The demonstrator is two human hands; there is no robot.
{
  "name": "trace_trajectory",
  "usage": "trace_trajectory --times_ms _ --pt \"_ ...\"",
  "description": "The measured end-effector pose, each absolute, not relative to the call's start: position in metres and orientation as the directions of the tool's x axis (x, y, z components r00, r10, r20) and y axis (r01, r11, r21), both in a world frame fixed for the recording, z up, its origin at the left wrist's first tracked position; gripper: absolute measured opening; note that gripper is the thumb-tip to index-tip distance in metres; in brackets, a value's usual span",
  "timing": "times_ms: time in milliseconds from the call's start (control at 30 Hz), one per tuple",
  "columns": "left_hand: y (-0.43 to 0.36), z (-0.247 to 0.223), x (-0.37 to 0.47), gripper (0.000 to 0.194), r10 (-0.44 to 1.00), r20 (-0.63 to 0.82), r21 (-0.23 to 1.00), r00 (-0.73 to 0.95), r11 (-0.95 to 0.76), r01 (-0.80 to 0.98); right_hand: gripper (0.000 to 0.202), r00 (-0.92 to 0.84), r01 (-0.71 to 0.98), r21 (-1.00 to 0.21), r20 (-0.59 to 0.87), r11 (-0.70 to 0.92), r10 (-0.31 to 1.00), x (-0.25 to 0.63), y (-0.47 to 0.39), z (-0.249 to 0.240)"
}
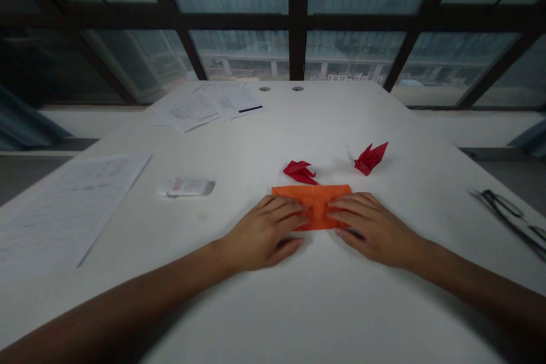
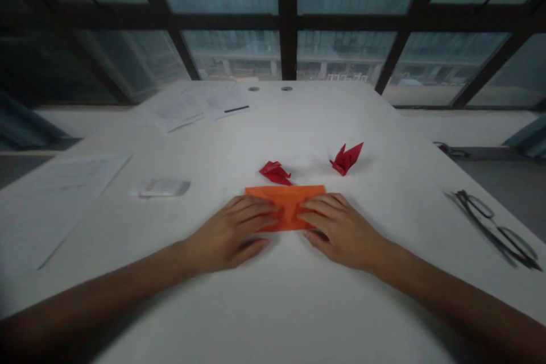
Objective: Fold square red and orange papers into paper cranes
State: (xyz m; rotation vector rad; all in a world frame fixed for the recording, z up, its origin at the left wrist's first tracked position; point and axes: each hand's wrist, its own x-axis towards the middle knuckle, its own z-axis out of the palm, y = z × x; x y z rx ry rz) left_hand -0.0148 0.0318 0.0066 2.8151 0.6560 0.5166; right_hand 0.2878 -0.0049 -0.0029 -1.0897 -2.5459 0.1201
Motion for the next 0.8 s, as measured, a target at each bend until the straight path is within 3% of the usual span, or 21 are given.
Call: trace_trajectory --times_ms 133,533,800 --pt "0.033 0.01 -0.01 0.035 0.515 0.2 0.325 0.833 -0.837 0.44 0.031 -0.666 0.661 -0.197 0.291 0.724 0.687 0.286 -0.01 0.001" --pt "0.041 0.007 -0.013 0.019 0.56 0.217 0.402 0.799 -0.798 0.45 0.059 -0.723 0.513 -0.263 0.38 0.817 0.577 0.309 0.012 0.004" --pt "0.037 0.013 -0.014 0.03 0.494 0.224 0.371 0.84 -0.84 0.396 0.03 -0.583 0.611 -0.202 0.54 0.766 0.607 0.31 0.017 -0.002"
